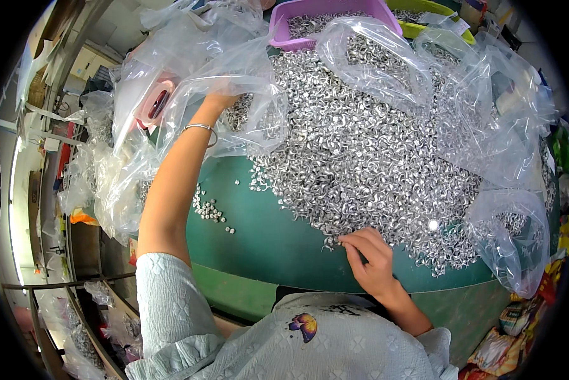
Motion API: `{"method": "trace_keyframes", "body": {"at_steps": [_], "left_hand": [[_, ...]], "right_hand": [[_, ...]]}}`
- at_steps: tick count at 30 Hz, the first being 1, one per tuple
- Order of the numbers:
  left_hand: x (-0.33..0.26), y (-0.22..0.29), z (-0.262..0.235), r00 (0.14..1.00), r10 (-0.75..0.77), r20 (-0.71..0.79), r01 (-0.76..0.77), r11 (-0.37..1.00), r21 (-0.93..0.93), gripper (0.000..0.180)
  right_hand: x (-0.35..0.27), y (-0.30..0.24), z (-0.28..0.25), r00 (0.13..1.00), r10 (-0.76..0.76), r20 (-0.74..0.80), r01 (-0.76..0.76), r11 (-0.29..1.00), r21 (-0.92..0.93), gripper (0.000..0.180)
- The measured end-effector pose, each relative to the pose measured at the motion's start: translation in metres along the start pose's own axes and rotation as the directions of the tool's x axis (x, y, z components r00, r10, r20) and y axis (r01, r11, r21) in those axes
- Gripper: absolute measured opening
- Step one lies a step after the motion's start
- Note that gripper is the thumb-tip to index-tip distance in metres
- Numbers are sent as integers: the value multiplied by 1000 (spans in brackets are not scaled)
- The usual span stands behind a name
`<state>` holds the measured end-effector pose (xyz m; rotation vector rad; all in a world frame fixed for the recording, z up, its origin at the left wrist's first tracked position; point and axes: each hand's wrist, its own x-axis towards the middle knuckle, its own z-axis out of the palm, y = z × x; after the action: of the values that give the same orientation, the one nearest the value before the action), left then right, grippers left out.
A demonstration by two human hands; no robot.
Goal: The person is sorting small metal components by hand on a green workbench, picking them up from a pile and placing them into smaller groups.
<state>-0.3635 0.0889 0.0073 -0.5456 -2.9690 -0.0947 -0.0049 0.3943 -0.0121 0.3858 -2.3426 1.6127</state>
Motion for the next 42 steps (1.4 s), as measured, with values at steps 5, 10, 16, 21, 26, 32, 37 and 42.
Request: {"method": "trace_keyframes", "body": {"at_steps": [5, 10, 16, 21, 26, 32, 37, 42], "left_hand": [[3, -19, 12, 999, 25, 38, -29, 995, 98, 22], [-11, -15, -8, 974, 78, 212, -37, 981, -190, 20], [-73, 5, -51, 988, 52, 146, -64, 995, 77, 28], [-150, 72, -116, 938, 220, 269, -182, 970, -159, 34], [-158, 60, -107, 988, 127, 93, -137, 984, 111, 15], [-130, 58, -114, 978, 147, -147, -126, 982, 141, 15], [-206, 80, -115, 849, 159, -503, -316, 917, -243, 18], [-308, 39, -60, 871, -367, -327, 117, 801, -587, 19]], "right_hand": [[0, 0, 1, 1000, 1, -9, -1, 1000, 20, 16], [2, -2, 1, 1000, -14, -3, 14, 1000, -2, 16], [1, -3, 6, 1000, -11, 6, 11, 1000, 2, 15], [1, -1, 0, 1000, -4, -16, 3, 999, -34, 14], [1, 0, 5, 999, -41, 2, 41, 997, -67, 13], [-3, 3, 8, 1000, 17, -18, -18, 997, -69, 12], [1, -3, 3, 989, -135, 55, 140, 984, -113, 13], [22, -41, 38, 930, -144, 339, 142, 989, 28, 25]]}}
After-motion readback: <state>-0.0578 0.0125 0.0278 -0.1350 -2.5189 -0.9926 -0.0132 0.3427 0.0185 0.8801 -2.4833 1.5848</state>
